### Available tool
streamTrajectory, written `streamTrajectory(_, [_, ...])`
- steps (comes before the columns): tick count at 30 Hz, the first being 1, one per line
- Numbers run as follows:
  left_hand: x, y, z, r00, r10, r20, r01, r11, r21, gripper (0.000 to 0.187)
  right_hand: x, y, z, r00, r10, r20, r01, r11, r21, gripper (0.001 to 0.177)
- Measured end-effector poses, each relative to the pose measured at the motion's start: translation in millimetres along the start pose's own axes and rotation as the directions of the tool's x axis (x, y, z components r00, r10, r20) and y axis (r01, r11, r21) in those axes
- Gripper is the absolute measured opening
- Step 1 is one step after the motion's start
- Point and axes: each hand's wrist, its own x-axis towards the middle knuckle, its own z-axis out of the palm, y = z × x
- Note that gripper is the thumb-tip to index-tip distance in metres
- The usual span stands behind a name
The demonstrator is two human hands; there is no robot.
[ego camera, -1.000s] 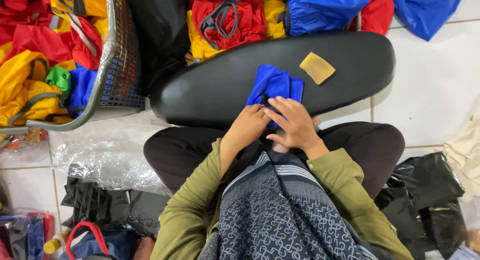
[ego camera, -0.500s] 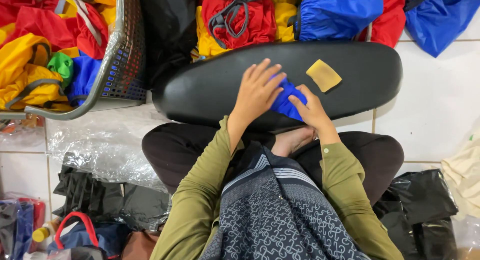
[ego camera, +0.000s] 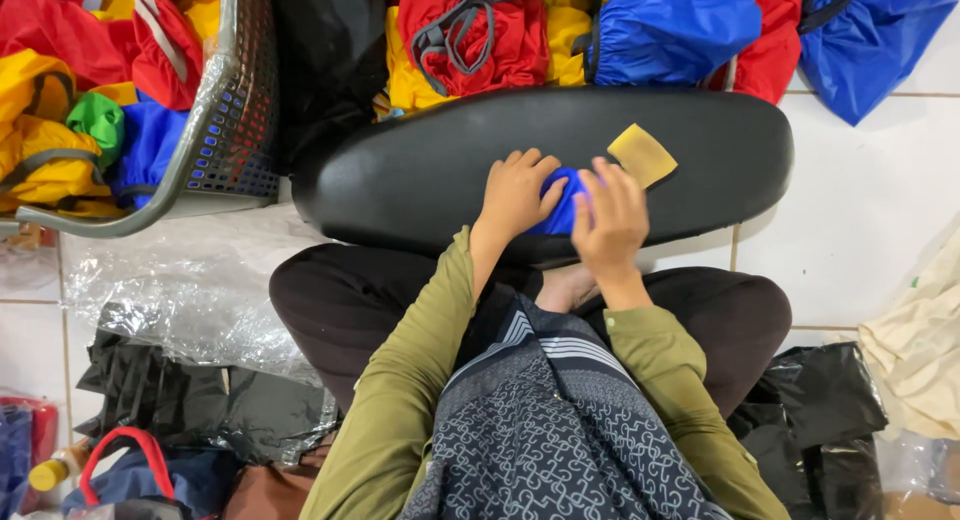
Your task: The person sits on the floor and folds a blue garment, placing it into a clear plastic bag and then a black plastic bag. They then pick up a red garment, unfold it, and use scissors to cut the drawstring cord attached to it.
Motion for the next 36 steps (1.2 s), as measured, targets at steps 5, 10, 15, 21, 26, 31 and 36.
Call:
streamTrajectory(5, [-17.9, -13.5, -18.8, 0.998, -0.039, -0.039, 0.024, 0.945, -0.327, 0.023, -12.4, -16.0, 25.7, 0.976, -0.098, 0.193, 0.113, 0.991, -0.067, 0.057])
streamTrajectory(10, [-21.8, -14.0, -17.9, 0.972, -0.183, -0.148, 0.048, 0.772, -0.634, 0.039, -19.9, -17.1, 31.2, 0.966, -0.069, 0.25, 0.082, 0.996, -0.045, 0.056])
streamTrajectory(15, [-26.6, -11.1, -6.1, 0.883, -0.26, -0.391, 0.104, 0.92, -0.377, 0.018, -24.2, -15.6, 41.4, 0.969, -0.101, 0.227, 0.142, 0.975, -0.172, 0.054])
streamTrajectory(21, [-68.5, 14.0, -28.2, 0.88, -0.3, -0.369, 0.15, 0.911, -0.383, 0.043, -17.9, -7.4, 46.5, 0.955, -0.127, 0.267, 0.174, 0.972, -0.16, 0.06])
streamTrajectory(26, [-136.4, 28.2, -53.7, 0.853, -0.42, -0.311, 0.291, 0.876, -0.385, 0.054, 11.9, -0.3, 20.3, 0.655, 0.2, 0.729, -0.258, 0.966, -0.033, 0.068])
streamTrajectory(31, [-189.7, -5.4, -151.3, 0.855, -0.241, -0.459, 0.229, 0.97, -0.083, 0.039, 11.6, -1.2, 28.0, 0.474, 0.252, 0.844, -0.289, 0.95, -0.121, 0.07])
streamTrajectory(36, [-289.0, -117.7, -199.8, 0.643, -0.412, -0.646, 0.592, 0.802, 0.077, 0.028, -2.3, -17.5, 17.1, 0.571, 0.302, 0.763, -0.365, 0.926, -0.094, 0.061])
